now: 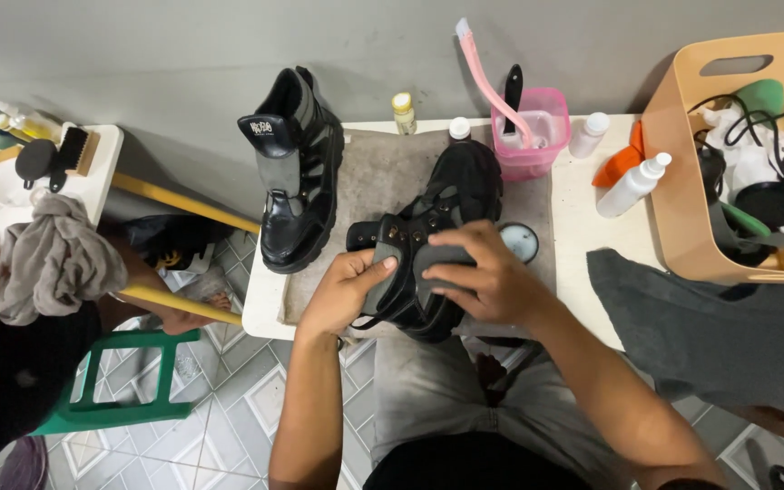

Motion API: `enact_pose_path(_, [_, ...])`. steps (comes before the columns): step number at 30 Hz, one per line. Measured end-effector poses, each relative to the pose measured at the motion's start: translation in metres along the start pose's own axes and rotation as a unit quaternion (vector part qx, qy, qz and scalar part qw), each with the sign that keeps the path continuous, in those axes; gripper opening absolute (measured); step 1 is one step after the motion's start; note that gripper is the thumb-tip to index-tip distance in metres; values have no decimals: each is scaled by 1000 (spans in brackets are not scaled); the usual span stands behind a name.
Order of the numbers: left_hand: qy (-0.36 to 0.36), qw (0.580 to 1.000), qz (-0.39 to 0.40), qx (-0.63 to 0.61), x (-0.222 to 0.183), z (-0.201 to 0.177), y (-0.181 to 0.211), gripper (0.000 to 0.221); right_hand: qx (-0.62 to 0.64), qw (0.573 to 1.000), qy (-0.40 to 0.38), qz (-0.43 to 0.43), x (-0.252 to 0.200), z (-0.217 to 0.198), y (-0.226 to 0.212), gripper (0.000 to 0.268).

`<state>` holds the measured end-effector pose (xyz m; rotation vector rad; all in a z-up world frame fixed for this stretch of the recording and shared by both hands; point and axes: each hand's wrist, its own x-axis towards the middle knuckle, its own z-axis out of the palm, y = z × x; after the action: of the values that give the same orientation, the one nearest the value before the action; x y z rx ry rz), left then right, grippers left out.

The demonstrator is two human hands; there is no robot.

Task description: The person is polishing a black boot by applying polish with a sponge and buffing the surface.

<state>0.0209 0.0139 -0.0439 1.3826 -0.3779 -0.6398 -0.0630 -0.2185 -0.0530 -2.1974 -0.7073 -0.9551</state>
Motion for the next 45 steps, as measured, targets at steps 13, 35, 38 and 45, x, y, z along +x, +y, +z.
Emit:
enact_pose_path(13, [-7,1000,-4,-2,-9,22,34,17,90,991,-70,67,29,-15,17,19])
enact_pose_path(35, [-3,1000,10,5,-8,25,36,10,48,990,-115,73,39,-24,43,18])
enact_pose_path(38, [-9,1000,14,12,-5,15,21,10,134,975,-163,76,43,-27,40,11])
enact_pose_path(45, [-9,1000,8,-8,-11,25,38,9,111,981,-142,75,48,-30,42,15])
